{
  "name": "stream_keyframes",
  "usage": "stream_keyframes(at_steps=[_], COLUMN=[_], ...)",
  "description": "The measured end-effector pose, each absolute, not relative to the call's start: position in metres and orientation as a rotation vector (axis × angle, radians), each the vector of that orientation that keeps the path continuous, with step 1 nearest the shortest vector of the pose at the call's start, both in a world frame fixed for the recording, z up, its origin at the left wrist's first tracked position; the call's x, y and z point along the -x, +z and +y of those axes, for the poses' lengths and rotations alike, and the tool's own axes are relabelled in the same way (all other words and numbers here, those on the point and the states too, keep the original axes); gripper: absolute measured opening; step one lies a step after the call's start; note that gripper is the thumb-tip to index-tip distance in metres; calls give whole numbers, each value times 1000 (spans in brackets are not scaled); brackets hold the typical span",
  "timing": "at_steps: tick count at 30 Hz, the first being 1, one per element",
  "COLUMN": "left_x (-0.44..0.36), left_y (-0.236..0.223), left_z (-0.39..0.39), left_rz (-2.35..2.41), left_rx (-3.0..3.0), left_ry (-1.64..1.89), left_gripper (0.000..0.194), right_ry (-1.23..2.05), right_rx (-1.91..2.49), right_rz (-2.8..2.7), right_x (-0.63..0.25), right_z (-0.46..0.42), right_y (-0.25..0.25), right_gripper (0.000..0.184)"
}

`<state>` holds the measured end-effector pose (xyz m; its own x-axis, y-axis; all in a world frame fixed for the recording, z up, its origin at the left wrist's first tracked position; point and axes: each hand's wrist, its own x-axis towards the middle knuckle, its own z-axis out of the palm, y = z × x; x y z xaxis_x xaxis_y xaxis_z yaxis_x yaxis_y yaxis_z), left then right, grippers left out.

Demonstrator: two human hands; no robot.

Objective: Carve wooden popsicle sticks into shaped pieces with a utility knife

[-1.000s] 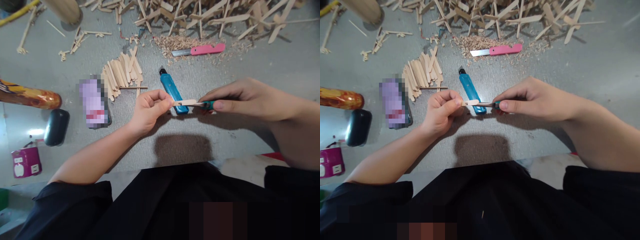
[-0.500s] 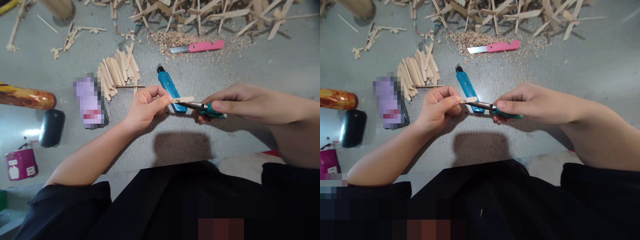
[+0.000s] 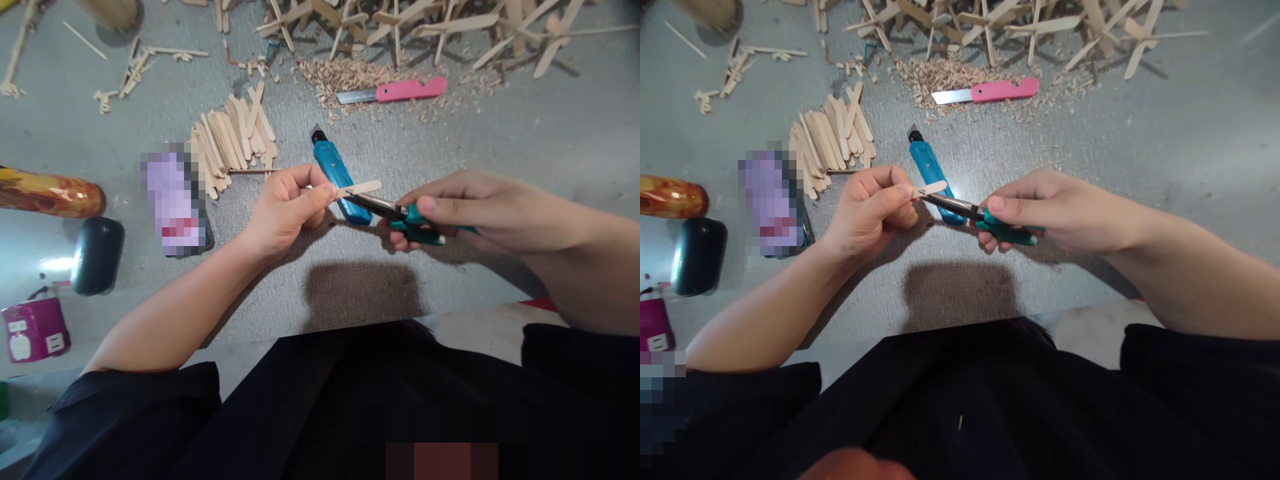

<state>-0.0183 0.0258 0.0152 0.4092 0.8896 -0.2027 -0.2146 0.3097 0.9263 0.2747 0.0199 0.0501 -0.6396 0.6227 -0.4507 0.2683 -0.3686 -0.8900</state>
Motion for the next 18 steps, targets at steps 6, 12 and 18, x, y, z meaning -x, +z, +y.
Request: stream_keyframes(at_steps=[6, 12, 18], left_x=[19, 24, 25], left_y=[16, 11, 9], left_z=[27, 31, 31], left_rz=[793, 792, 804], left_rx=[-1008, -1031, -1041], left_ry=[847, 792, 788], left_gripper=[45, 48, 49], right_ry=[2081, 2057, 2039], right_rx=[1218, 1218, 1217], right_rz=[-1586, -1660, -1710], right_x=[-272, -273, -277], right_z=[16, 16, 15], right_y=[55, 56, 51], right_gripper=[50, 51, 57])
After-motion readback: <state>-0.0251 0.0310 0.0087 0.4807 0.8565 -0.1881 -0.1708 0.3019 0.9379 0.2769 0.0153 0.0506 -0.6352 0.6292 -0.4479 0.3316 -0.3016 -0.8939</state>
